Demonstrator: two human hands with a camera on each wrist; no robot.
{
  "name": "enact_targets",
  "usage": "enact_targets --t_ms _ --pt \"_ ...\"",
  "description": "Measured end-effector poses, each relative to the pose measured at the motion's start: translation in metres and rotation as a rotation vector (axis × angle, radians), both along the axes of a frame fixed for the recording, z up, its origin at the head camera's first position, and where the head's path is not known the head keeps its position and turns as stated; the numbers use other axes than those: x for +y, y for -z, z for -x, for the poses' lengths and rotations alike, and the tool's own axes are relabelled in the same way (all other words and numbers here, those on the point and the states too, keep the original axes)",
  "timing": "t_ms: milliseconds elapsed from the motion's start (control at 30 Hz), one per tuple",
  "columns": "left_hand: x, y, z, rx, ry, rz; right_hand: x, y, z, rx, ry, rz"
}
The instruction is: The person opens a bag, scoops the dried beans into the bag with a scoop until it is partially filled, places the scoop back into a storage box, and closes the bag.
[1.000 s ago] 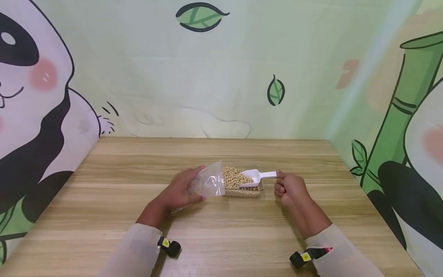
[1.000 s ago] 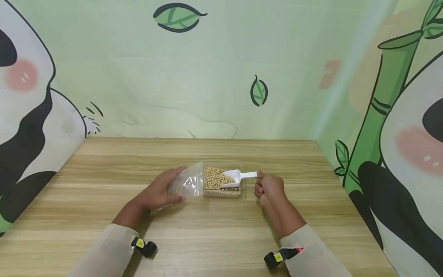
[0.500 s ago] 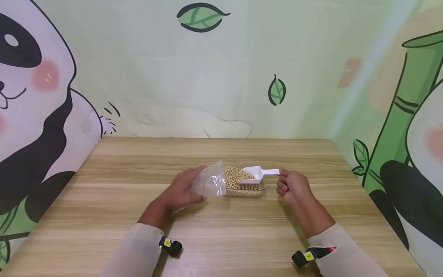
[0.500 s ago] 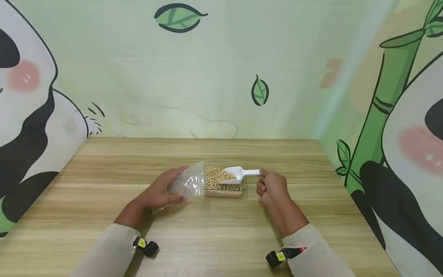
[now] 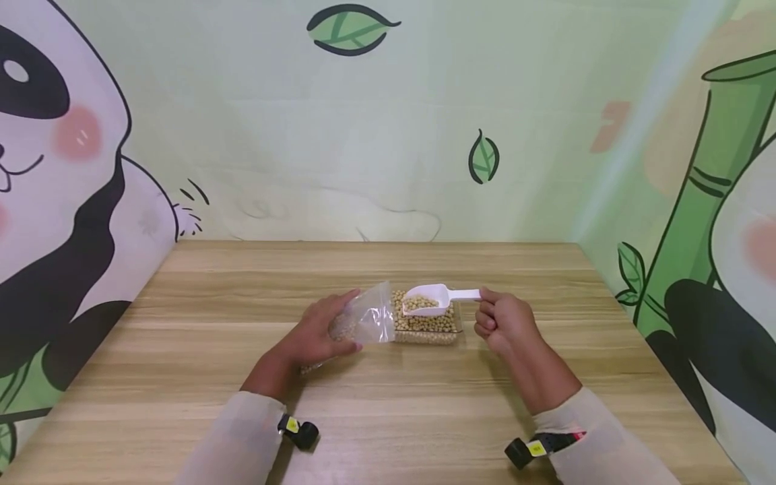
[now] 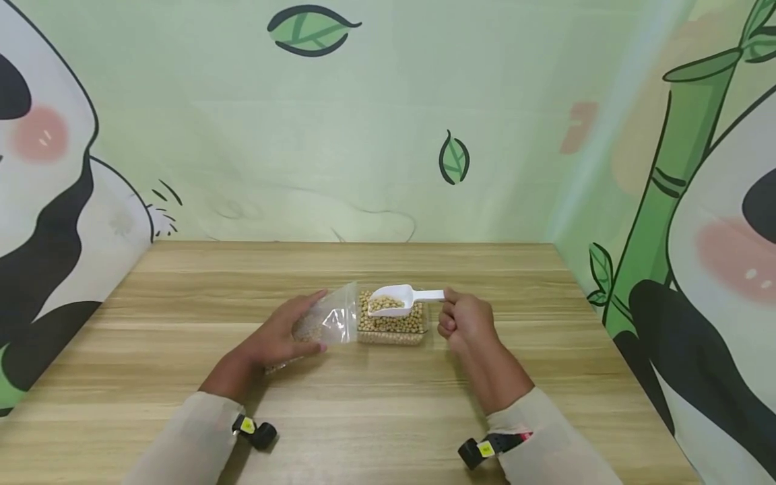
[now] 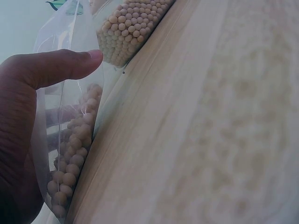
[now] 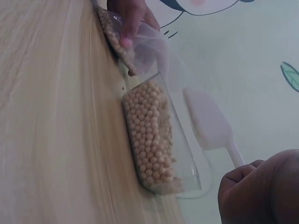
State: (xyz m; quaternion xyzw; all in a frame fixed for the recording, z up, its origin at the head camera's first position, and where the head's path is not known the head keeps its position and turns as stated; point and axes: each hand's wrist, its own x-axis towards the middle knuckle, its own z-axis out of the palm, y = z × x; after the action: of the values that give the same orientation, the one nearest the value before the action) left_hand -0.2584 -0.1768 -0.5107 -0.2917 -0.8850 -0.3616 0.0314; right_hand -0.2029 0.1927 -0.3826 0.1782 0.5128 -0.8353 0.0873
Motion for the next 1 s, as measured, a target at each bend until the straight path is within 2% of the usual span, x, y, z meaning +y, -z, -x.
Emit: enact_targets --t_ms 200,333,433,567,700,767,900,1000 --pt "-0.001 0.003 0.002 0.04 0.005 0.002 -0.008 -0.005 0.001 0.0 -0.005 0.009" --pt "0.0 -0.001 -0.002 0.046 0.006 0.009 -0.015 -0.005 0.002 0.005 -0.012 -0.003" --pt "0.003 -0.012 -0.009 0.014 0.002 -0.001 -0.021 -0.003 0.002 0.012 -0.015 -0.016" --pt "0.008 -0.032 -0.022 -0.049 -0.006 0.005 -0.028 -0.002 0.003 0.014 0.001 -0.032" --pt "0.01 -0.04 -0.027 -0.063 -0.008 0.023 -0.034 -0.002 0.003 0.017 0.014 -0.043" --pt "0.009 -0.036 -0.024 -0.046 -0.002 0.014 -0.037 -0.002 0.003 0.021 0.016 -0.05" --pt "0.003 -0.014 -0.009 -0.008 0.004 0.009 -0.042 -0.003 0.002 0.036 0.028 -0.083" --pt "-0.001 -0.001 0.0 -0.009 0.002 0.016 -0.045 -0.004 0.001 0.049 0.05 -0.116"
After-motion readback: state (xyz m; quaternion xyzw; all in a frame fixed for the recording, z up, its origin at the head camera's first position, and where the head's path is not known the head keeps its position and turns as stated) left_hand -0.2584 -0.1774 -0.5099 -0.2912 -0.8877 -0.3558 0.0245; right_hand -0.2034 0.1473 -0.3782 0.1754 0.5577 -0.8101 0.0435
